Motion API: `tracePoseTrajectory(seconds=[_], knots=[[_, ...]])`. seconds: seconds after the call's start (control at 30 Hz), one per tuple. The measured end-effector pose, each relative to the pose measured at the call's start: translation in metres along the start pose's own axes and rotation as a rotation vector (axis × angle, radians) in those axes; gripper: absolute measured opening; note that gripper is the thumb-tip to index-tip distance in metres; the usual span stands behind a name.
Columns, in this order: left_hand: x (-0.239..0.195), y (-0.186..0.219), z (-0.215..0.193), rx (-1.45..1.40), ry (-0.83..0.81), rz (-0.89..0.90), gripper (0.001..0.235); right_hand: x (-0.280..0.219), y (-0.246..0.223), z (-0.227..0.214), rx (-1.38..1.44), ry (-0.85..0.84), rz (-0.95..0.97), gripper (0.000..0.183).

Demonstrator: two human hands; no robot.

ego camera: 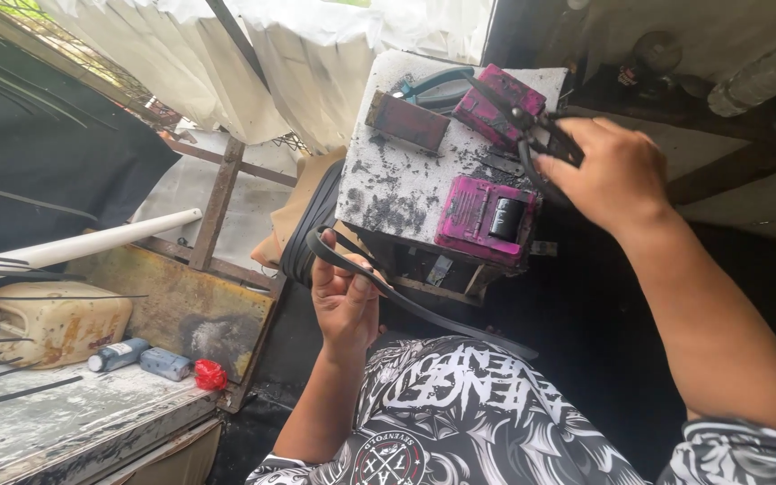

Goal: Processing leather strips by running them through an edge-dyeing machine and hanging them to dry using clothespins.

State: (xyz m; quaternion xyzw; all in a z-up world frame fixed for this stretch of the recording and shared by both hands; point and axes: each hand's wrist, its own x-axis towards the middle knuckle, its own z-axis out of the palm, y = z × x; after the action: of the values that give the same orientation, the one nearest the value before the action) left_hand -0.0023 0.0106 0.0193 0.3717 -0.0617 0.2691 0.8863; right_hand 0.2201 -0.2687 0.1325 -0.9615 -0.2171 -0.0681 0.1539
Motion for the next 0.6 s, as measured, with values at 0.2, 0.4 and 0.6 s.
tracePoseTrajectory(seconds=[0.2, 0.4, 0.6], knots=[[0.003, 0.002, 0.001, -0.061, 0.075, -0.023, 0.073, 0.047, -0.003, 0.029, 0.016, -0.073, 0.05, 0.041], [0.004, 0.007, -0.003, -0.049, 0.094, -0.014, 0.074, 0.067, -0.008, 0.052, -0.023, -0.115, 0.076, 0.045], [0.003, 0.013, -0.007, -0.061, 0.133, -0.011, 0.074, 0.068, -0.005, 0.063, -0.05, -0.068, 0.013, 0.046]])
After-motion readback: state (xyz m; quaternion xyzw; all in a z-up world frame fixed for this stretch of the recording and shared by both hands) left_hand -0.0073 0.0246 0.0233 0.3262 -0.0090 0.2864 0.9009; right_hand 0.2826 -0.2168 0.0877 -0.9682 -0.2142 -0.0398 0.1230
